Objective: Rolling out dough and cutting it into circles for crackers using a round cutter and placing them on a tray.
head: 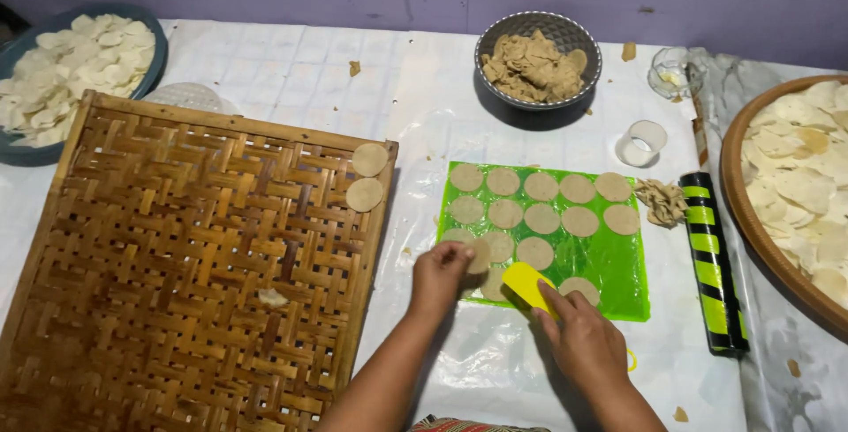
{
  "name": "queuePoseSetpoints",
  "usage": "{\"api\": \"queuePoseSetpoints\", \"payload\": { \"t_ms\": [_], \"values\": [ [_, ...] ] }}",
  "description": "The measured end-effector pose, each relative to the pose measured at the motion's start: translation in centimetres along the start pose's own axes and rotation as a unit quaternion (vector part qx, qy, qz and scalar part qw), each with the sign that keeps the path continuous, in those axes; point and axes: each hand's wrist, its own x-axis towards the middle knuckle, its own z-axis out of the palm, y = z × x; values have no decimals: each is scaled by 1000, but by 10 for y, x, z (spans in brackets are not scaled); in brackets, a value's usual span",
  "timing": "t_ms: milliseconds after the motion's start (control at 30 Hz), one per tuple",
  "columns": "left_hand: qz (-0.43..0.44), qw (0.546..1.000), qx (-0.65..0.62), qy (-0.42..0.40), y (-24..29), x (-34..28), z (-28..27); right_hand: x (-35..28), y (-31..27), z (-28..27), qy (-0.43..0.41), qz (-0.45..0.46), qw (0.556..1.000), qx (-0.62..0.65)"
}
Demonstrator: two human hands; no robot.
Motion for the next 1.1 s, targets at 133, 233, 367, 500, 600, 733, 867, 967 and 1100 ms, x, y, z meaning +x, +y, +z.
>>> {"api": "queuePoseSetpoints", "payload": {
  "t_ms": [133,233,367,500,600,733,867,967,1100],
  "values": [
    [22,990,22,136,91,15,-73,3,18,5,-31,43,998,-22],
    [52,966,114,225,99,47,-129,1,29,8,-38,65,997,-13],
    [114,944,191,242,85,87,-170,-2,36,11,-39,79,996,-25],
    [166,905,280,274,98,99,-176,-1,38,10,-56,101,993,-32],
    [175,902,277,281,108,99,-173,-1,49,14,-59,125,990,-33],
    [143,929,235,248,116,106,-170,-5,62,21,-35,111,993,-29],
    [113,939,235,223,108,107,-173,-8,62,20,-50,139,989,-18],
    [101,927,269,242,105,104,-174,-8,62,20,-52,144,988,-13],
    [130,908,288,276,95,106,-179,-8,63,18,-60,147,987,-19]
  ]
}}
